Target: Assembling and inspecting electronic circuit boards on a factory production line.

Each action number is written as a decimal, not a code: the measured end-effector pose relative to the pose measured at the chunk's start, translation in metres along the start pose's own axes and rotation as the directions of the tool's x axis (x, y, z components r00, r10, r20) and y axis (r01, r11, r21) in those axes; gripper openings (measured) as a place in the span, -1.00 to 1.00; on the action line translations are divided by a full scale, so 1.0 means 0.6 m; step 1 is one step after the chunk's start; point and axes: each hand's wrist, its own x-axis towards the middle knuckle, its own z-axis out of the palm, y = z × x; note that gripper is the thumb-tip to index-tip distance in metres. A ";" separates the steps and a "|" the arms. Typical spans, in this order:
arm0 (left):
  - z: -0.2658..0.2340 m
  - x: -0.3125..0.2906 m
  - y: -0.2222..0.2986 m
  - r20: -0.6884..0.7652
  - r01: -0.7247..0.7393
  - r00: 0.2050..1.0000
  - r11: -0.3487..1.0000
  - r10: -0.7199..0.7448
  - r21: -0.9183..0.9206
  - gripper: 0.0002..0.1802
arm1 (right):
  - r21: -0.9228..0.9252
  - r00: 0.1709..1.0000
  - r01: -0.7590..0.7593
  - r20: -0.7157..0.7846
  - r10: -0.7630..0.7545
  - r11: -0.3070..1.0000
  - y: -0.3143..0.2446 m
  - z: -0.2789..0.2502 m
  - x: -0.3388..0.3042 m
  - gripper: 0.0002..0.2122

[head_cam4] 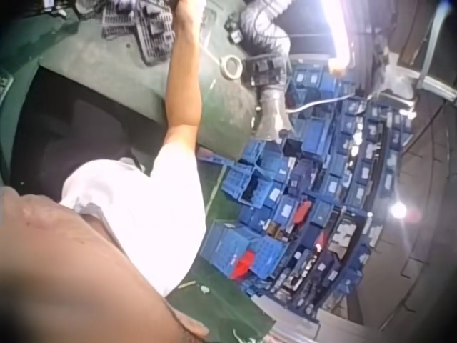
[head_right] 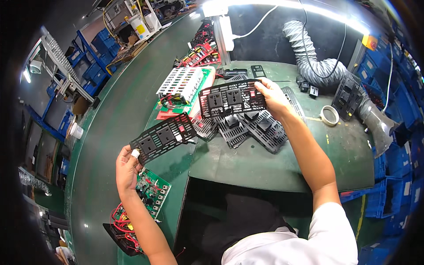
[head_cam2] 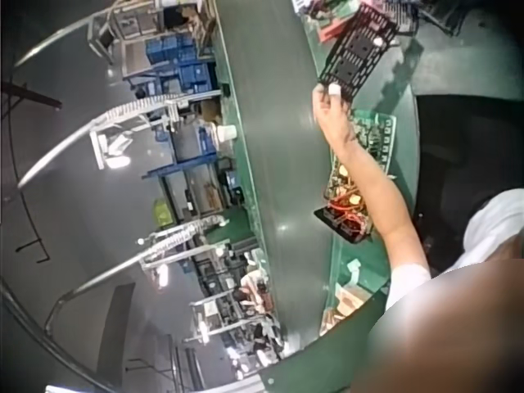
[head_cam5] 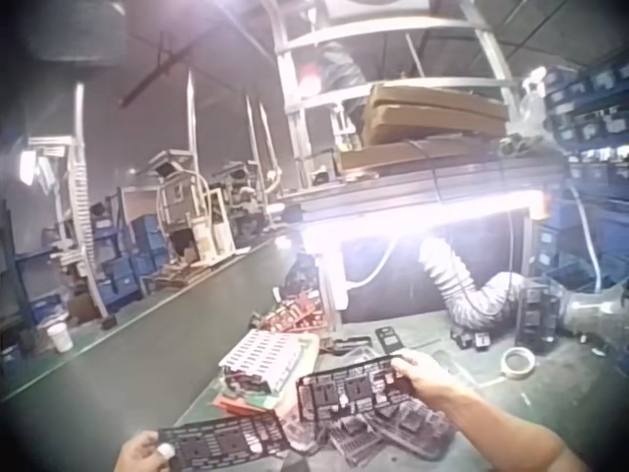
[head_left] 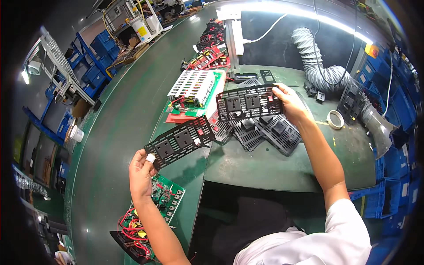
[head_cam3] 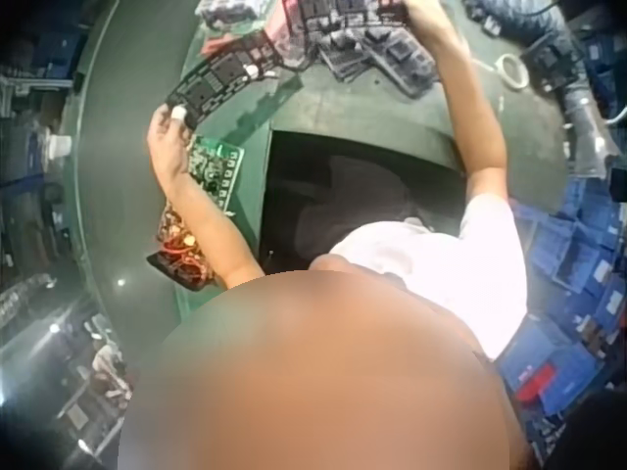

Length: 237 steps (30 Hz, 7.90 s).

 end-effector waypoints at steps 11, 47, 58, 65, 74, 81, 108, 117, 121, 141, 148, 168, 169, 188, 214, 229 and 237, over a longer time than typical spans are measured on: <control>-0.003 0.001 -0.003 0.035 -0.008 0.999 1.000 0.007 0.004 -0.75 | -0.063 0.999 0.006 0.033 -0.004 0.998 0.031 -0.020 0.011 -0.79; -0.018 0.006 -0.011 0.082 -0.022 0.996 1.000 0.022 0.002 -0.71 | -0.899 0.822 0.314 0.097 -0.560 0.304 0.006 0.046 -0.028 -0.60; 0.016 -0.009 -0.013 0.222 0.033 0.975 0.975 0.017 -0.222 -0.75 | -0.199 0.898 -0.184 0.363 0.247 0.963 0.004 0.147 -0.101 -0.55; 0.049 -0.017 -0.014 0.181 0.071 0.982 0.987 -0.044 -0.144 -0.74 | -0.166 0.884 -0.236 0.372 0.282 0.958 0.009 0.148 -0.101 -0.85; 0.058 -0.021 -0.008 0.259 0.072 0.965 0.995 -0.051 -0.070 -0.72 | -0.192 0.897 -0.218 0.345 0.274 0.957 0.025 0.141 -0.093 -0.89; 0.056 -0.023 -0.004 0.268 0.084 0.960 0.996 -0.075 -0.023 -0.74 | -0.225 0.897 -0.225 0.334 0.292 0.948 0.022 0.142 -0.093 -0.87; 0.028 -0.026 0.007 0.216 0.049 0.972 0.980 -0.092 0.194 -0.78 | -0.382 0.828 -0.134 0.464 0.316 0.914 0.061 0.159 -0.109 -0.84; 0.038 -0.031 0.020 0.227 0.045 0.969 0.978 -0.093 0.205 -0.79 | -0.286 0.878 -0.024 0.452 0.157 0.958 0.067 0.162 -0.109 -0.84; 0.039 -0.029 0.017 0.251 0.013 0.967 0.991 -0.046 0.132 -0.77 | -0.343 0.866 -0.030 0.460 0.195 0.939 0.064 0.156 -0.105 -0.83; 0.034 -0.045 0.035 0.220 0.062 0.971 0.985 -0.097 0.158 -0.72 | -0.283 0.881 -0.151 0.395 0.259 0.947 0.044 0.175 -0.116 -0.84; 0.062 -0.043 0.036 0.275 0.082 0.955 0.989 -0.115 0.127 -0.52 | -0.432 0.880 -0.074 0.396 0.263 0.899 0.040 0.156 -0.109 -0.84; 0.081 -0.054 0.046 0.208 0.026 0.976 0.981 -0.067 0.194 -0.50 | -0.464 0.936 0.200 -0.170 -0.308 0.863 -0.086 -0.122 0.129 -0.88; 0.083 -0.056 0.046 0.206 0.033 0.976 0.981 -0.072 0.189 -0.53 | -0.494 0.934 0.147 -0.216 -0.285 0.857 -0.068 -0.148 0.165 -0.88; 0.063 -0.027 0.009 0.137 0.069 0.985 0.961 -0.108 0.267 -0.65 | -0.523 0.917 -0.295 -0.391 0.082 0.800 0.021 -0.274 0.414 -0.88; 0.094 -0.059 0.037 0.275 -0.022 0.959 0.953 -0.065 0.301 -0.65 | -0.931 0.942 -0.088 -0.193 -0.273 0.355 -0.011 -0.219 0.286 -0.49; 0.171 -0.035 -0.070 0.364 0.116 0.900 0.935 -0.242 0.336 -0.46 | -0.761 0.995 0.101 0.095 -0.044 0.641 0.013 -0.015 0.012 -0.54; 0.228 0.008 -0.123 0.208 0.216 0.942 0.949 -0.265 0.231 -0.33 | -0.579 0.988 0.141 0.127 -0.082 0.803 0.024 -0.019 0.004 -0.77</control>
